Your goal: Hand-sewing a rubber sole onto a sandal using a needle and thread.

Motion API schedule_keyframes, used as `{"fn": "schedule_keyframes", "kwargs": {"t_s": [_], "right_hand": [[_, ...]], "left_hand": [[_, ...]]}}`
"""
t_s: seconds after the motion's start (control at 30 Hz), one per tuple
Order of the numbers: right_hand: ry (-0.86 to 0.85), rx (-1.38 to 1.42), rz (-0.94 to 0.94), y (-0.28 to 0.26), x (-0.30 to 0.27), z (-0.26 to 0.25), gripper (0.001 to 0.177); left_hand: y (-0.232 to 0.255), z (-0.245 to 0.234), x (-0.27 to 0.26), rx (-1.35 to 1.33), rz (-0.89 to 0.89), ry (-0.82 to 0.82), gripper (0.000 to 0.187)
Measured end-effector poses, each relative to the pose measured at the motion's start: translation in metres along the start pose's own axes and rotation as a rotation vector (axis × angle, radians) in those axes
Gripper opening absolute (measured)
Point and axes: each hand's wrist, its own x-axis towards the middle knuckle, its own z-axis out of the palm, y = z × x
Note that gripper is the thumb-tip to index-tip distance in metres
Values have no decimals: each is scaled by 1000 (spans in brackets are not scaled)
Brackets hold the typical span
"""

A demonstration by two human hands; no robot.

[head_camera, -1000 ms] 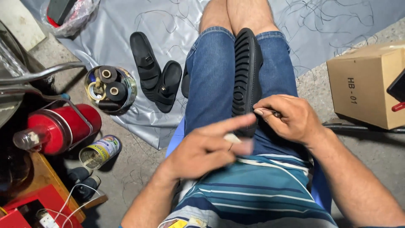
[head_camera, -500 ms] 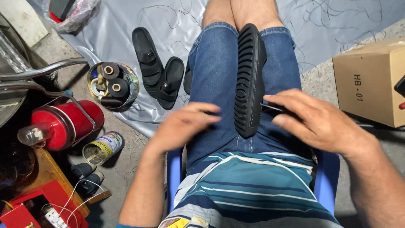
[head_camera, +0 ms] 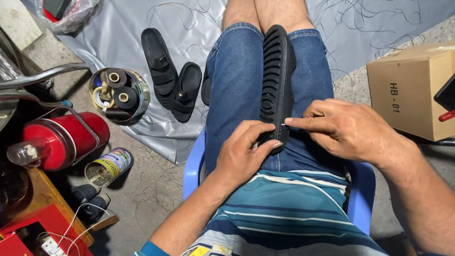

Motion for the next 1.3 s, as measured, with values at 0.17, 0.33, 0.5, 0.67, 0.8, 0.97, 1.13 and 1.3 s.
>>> {"fn": "schedule_keyframes", "kwargs": {"t_s": [0.17,0.33,0.5,0.67,0.8,0.97,1.13,1.3], "right_hand": [[9,-18,-36,0,1,0,46],[-12,-104,-32,-5,-1,0,47],[-25,-138,-2,-10,1,-3,47],[-180,-314,151,-36,6,-15,46],[-54,-283,189,-41,4,-1,40],[375,119,-164,-10,6,22,28],[383,145,-145,-18,15,20,12],[351,74,-86,-29,8,8,15]], "left_hand": [[-4,7,-4,-24,-4,98,27],[-8,11,-6,-42,3,127,26],[-12,13,-8,-68,-24,109,26],[-16,19,-11,-21,34,174,22],[-23,25,-19,47,109,212,35],[-28,25,-19,19,144,207,34],[-28,32,-15,87,172,241,37],[-27,6,-11,189,122,120,41]]}}
